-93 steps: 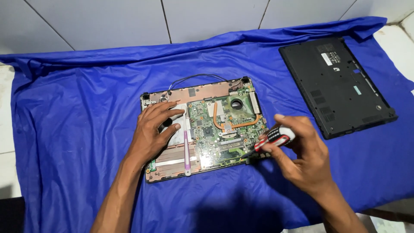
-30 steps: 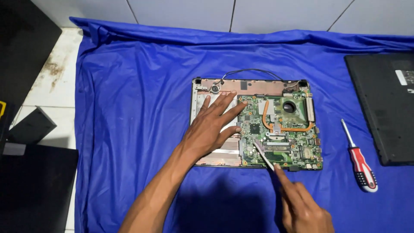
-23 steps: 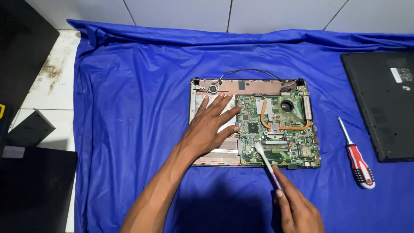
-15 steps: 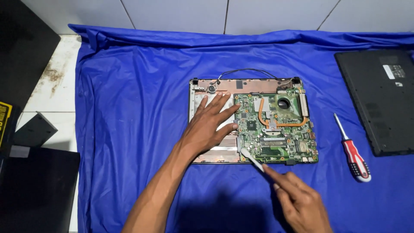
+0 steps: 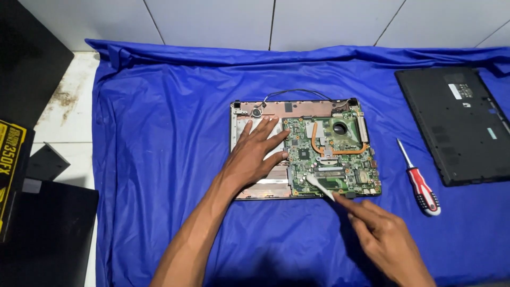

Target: Cleaning a laptop motherboard with a cotton swab and using a screwdriver to remove screws from the internal components.

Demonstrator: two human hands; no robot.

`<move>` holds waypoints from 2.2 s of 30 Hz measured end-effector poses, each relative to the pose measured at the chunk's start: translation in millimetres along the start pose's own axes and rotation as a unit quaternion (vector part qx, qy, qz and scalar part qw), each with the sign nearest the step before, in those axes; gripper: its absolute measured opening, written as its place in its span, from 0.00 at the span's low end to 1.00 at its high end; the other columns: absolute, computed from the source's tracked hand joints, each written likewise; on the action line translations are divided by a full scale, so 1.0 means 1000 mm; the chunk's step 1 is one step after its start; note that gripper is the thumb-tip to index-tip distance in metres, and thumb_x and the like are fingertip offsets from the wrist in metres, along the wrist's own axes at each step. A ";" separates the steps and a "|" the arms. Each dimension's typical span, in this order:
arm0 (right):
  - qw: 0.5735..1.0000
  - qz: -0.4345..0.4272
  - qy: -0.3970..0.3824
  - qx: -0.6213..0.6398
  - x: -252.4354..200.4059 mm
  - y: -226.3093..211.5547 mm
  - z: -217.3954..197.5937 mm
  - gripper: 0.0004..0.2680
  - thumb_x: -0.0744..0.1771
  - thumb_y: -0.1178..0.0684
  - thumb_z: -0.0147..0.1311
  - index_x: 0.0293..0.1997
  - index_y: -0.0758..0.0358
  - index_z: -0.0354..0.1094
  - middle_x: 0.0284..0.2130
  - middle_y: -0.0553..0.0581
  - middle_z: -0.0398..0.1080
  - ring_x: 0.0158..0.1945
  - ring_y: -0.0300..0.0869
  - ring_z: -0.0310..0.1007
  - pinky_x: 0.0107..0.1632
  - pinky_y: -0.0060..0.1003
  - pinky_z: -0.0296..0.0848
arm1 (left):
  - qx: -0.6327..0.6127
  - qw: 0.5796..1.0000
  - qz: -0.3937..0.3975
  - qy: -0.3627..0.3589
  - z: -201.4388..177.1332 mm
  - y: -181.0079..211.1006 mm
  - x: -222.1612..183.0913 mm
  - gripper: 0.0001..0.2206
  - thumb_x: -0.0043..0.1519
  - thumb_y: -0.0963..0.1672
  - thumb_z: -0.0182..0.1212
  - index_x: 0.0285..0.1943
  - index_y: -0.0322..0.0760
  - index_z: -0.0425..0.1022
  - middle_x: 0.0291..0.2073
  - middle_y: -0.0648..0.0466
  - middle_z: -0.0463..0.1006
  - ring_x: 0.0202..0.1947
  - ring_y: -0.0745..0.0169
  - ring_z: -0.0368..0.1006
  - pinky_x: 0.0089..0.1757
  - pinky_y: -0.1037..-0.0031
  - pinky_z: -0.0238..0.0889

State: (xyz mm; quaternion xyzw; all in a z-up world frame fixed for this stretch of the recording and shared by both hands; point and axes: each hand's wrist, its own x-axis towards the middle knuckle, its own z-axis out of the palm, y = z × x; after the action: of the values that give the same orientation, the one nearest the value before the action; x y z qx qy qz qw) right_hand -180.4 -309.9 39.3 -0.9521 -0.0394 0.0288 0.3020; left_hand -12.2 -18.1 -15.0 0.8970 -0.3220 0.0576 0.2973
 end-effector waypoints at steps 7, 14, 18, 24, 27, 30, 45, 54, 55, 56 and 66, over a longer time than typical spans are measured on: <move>0.975 0.064 0.046 -0.206 -0.010 -0.049 0.066 0.29 0.64 0.50 0.49 0.76 0.33 0.50 0.38 0.53 0.65 0.28 0.65 0.73 0.35 0.64 0.74 | 0.005 1.000 0.009 0.011 0.002 -0.001 -0.002 0.24 0.68 0.54 0.53 0.73 0.48 0.66 0.74 0.40 0.59 0.75 0.38 0.51 0.68 0.47 0.35; 0.949 0.162 -0.037 -0.269 -0.027 -0.058 0.084 0.31 0.64 0.41 0.44 0.79 0.25 0.36 0.39 0.51 0.64 0.26 0.66 0.76 0.35 0.69 0.72 | -0.007 1.000 0.000 0.006 -0.002 0.001 0.002 0.25 0.68 0.53 0.53 0.73 0.47 0.66 0.74 0.40 0.57 0.76 0.39 0.48 0.68 0.47 0.33; 0.960 0.175 -0.084 -0.203 0.000 -0.081 0.072 0.30 0.67 0.43 0.41 0.81 0.32 0.31 0.45 0.56 0.63 0.36 0.72 0.76 0.42 0.72 0.68 | 0.008 1.000 0.010 0.015 0.002 -0.001 0.000 0.24 0.68 0.54 0.52 0.73 0.48 0.65 0.74 0.41 0.58 0.75 0.38 0.50 0.68 0.47 0.35; 0.883 0.060 0.232 -0.403 -0.042 -0.071 0.104 0.26 0.62 0.48 0.47 0.71 0.31 0.64 0.23 0.45 0.58 0.08 0.46 0.52 0.15 0.42 0.57 | 0.008 1.000 0.011 0.019 0.003 -0.001 -0.001 0.24 0.68 0.53 0.52 0.74 0.49 0.65 0.75 0.41 0.58 0.76 0.38 0.50 0.68 0.46 0.36; 0.970 0.118 -0.047 -0.207 -0.005 -0.060 0.084 0.29 0.66 0.42 0.41 0.79 0.30 0.36 0.41 0.53 0.67 0.29 0.70 0.74 0.37 0.71 0.70 | 0.007 1.000 0.010 0.021 0.004 -0.002 -0.001 0.24 0.68 0.52 0.54 0.74 0.48 0.65 0.75 0.42 0.58 0.75 0.38 0.51 0.68 0.47 0.35; 0.980 0.089 -0.059 -0.167 0.005 -0.060 0.086 0.30 0.67 0.44 0.42 0.80 0.35 0.32 0.39 0.57 0.65 0.29 0.69 0.74 0.36 0.70 0.69 | 0.005 1.000 0.009 0.021 0.003 -0.001 -0.001 0.24 0.68 0.52 0.55 0.73 0.48 0.66 0.74 0.42 0.59 0.75 0.39 0.51 0.69 0.47 0.34; 0.954 0.192 -0.161 -0.162 0.022 -0.099 0.071 0.28 0.68 0.44 0.35 0.80 0.35 0.28 0.54 0.57 0.63 0.43 0.71 0.75 0.48 0.71 0.67 | 0.003 1.000 0.002 0.011 0.000 0.001 0.000 0.25 0.68 0.53 0.52 0.74 0.49 0.64 0.75 0.42 0.58 0.76 0.40 0.49 0.69 0.48 0.33; 0.979 0.083 -0.022 -0.187 0.071 -0.092 0.059 0.22 0.70 0.47 0.40 0.76 0.44 0.47 0.37 0.68 0.72 0.29 0.72 0.76 0.35 0.71 0.72 | 0.003 1.000 -0.012 -0.006 -0.002 0.004 0.000 0.25 0.68 0.54 0.51 0.74 0.50 0.63 0.76 0.44 0.56 0.76 0.42 0.48 0.69 0.49 0.31; 0.978 0.083 -0.023 -0.188 0.072 -0.085 0.055 0.22 0.70 0.47 0.40 0.76 0.44 0.47 0.37 0.68 0.72 0.29 0.72 0.76 0.35 0.71 0.72 | 0.002 1.000 -0.012 -0.005 -0.001 0.004 -0.001 0.25 0.68 0.54 0.51 0.74 0.50 0.63 0.76 0.44 0.56 0.76 0.42 0.48 0.69 0.49 0.31; 0.980 0.067 -0.001 -0.189 0.073 -0.080 0.052 0.22 0.69 0.48 0.43 0.74 0.41 0.52 0.36 0.65 0.71 0.27 0.70 0.76 0.33 0.70 0.73 | -0.003 1.000 -0.013 -0.002 -0.001 0.005 -0.001 0.25 0.68 0.54 0.52 0.74 0.49 0.64 0.75 0.44 0.57 0.76 0.42 0.48 0.69 0.48 0.32; 0.971 -0.064 0.117 -0.196 0.093 -0.037 0.040 0.18 0.67 0.54 0.52 0.66 0.46 0.67 0.36 0.61 0.76 0.23 0.64 0.76 0.27 0.63 0.74 | -0.004 1.000 -0.015 -0.002 -0.004 0.007 0.000 0.25 0.67 0.53 0.53 0.74 0.48 0.64 0.75 0.44 0.56 0.76 0.43 0.47 0.69 0.49 0.31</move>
State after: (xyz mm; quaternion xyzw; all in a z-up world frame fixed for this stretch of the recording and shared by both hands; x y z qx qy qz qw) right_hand -93.0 -248.6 25.3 -0.9849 -0.0695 -0.1109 0.1134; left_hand -16.0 -19.9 -8.8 0.9007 -0.3093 0.0497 0.3010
